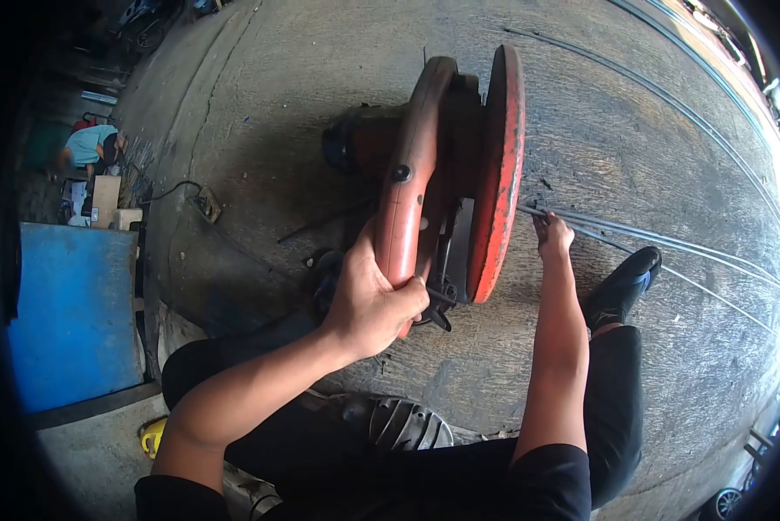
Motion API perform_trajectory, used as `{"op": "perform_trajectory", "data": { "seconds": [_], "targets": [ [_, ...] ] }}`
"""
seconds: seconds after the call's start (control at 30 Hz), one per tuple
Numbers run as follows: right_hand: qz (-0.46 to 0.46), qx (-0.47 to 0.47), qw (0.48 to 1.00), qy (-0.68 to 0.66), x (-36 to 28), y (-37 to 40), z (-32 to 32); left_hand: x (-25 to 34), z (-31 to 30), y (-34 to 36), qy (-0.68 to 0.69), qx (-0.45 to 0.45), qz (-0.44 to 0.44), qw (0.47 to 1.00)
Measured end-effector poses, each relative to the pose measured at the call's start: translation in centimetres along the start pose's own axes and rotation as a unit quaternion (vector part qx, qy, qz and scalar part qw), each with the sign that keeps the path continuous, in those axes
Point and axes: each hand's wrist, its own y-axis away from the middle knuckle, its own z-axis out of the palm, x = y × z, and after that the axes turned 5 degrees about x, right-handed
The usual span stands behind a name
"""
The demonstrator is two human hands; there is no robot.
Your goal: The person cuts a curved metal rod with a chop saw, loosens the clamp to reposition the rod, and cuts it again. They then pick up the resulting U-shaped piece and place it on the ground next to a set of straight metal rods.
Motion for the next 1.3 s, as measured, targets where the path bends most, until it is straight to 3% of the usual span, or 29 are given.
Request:
{"op": "perform_trajectory", "data": {
  "seconds": [0.2,0.27,0.33,0.4,0.43,0.47,0.73,0.87,0.93,1.03,1.3],
  "targets": [
    [0.005,-0.009,1.000,0.013,0.3,-0.3,-0.3,-0.2,0.0,0.0,-0.005,0.005,0.011,1.000],
    [-0.139,-0.106,0.975,0.138,2.4,-5.7,-2.7,-0.3,0.0,0.0,-0.006,0.006,0.012,1.000],
    [-0.130,-0.104,0.973,0.160,1.9,-4.8,-2.3,-0.3,0.0,0.0,-0.007,0.005,0.006,1.000],
    [-0.057,-0.039,0.991,0.111,0.7,-2.4,-1.1,-0.3,-0.1,0.0,-0.004,0.004,0.002,1.000],
    [-0.121,-0.076,0.976,0.165,1.6,-4.2,-2.0,-0.4,-0.1,-0.1,-0.003,0.002,0.002,1.000],
    [-0.120,-0.075,0.976,0.166,1.7,-4.6,-2.3,-0.4,-0.1,-0.1,-0.003,0.002,0.002,1.000],
    [-0.008,-0.066,0.998,0.001,0.4,-2.1,-1.2,0.0,-0.2,0.0,-0.009,0.003,0.002,1.000],
    [-0.019,-0.058,0.998,-0.003,0.0,-0.8,-0.7,0.0,-0.2,-0.1,-0.017,-0.005,-0.004,1.000],
    [-0.011,-0.073,0.997,-0.025,0.1,-0.5,-0.8,-0.9,-0.1,-0.3,-0.034,0.019,0.094,0.995],
    [-0.034,-0.063,0.997,-0.012,0.2,-0.4,-0.4,-1.7,0.1,-0.5,-0.035,0.027,0.133,0.990],
    [-0.029,-0.020,0.999,-0.019,-0.3,1.6,0.4,-3.0,0.0,-0.5,-0.060,0.028,0.152,0.986]
  ]
}}
